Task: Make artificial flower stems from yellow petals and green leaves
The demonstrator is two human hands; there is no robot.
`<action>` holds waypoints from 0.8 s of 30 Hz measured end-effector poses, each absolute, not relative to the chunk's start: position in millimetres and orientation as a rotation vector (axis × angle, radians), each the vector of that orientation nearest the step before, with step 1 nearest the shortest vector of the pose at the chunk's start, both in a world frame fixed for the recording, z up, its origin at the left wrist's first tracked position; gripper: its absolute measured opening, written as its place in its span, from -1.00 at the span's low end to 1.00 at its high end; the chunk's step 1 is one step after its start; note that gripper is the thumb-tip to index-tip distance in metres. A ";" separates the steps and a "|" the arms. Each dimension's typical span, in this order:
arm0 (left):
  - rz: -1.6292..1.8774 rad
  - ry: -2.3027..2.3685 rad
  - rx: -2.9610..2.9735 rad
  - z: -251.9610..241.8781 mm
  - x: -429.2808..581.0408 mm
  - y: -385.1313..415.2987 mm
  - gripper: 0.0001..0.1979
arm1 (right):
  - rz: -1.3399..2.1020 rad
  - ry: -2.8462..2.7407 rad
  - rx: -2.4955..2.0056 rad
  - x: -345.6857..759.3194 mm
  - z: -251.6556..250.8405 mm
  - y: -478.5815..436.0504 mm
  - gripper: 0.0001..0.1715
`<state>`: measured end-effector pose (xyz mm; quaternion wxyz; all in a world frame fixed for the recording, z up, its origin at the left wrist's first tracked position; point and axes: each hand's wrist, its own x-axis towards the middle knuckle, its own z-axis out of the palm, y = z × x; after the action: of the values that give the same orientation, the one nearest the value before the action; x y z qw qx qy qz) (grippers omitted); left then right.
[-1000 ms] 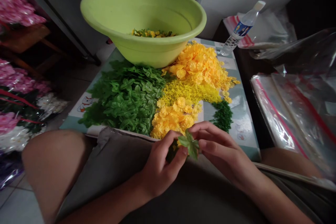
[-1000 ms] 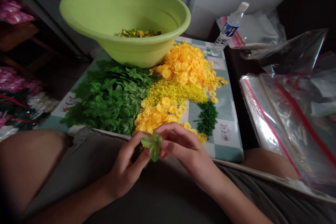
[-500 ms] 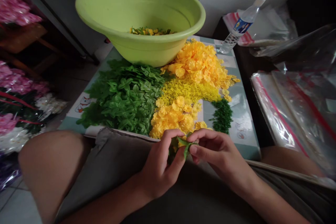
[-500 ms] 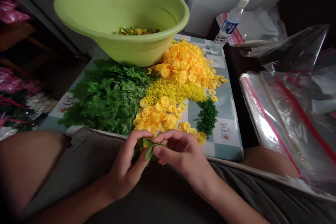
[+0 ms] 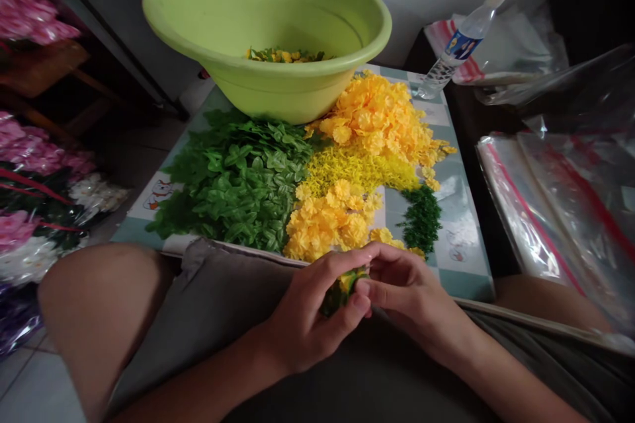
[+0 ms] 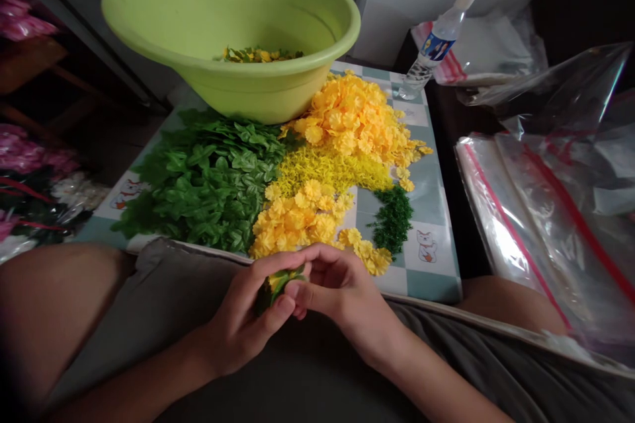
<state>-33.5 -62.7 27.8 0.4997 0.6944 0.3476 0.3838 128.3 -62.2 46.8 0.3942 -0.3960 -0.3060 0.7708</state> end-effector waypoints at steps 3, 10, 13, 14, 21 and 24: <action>0.977 0.882 1.684 28.7 -33.5 -63.7 -0.66 | 2.004 -0.739 -0.944 130.8 47.4 -60.2 -0.83; 1.027 0.874 1.647 26.8 -32.5 -63.7 -0.71 | 1.975 -0.802 -0.907 131.3 41.2 -59.4 -0.87; 1.005 0.907 1.643 27.0 -32.6 -63.9 -0.71 | 1.970 -0.786 -0.922 129.3 38.5 -59.1 -0.85; 0.992 0.916 1.641 27.0 -32.7 -64.0 -0.71 | 1.972 -0.776 -0.933 128.9 38.2 -58.9 -0.84; 0.928 0.972 1.604 28.6 -33.2 -61.2 -0.72 | 1.988 -0.707 -0.966 129.6 37.7 -55.7 -0.74; 0.896 0.963 1.551 30.4 -32.7 -58.4 -0.78 | 1.996 -0.697 -1.007 126.9 37.1 -56.3 -0.72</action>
<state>-32.7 -58.4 30.4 0.5260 0.6487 0.4027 0.3745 126.9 -56.3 37.1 0.3893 -0.3963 -0.2741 0.7851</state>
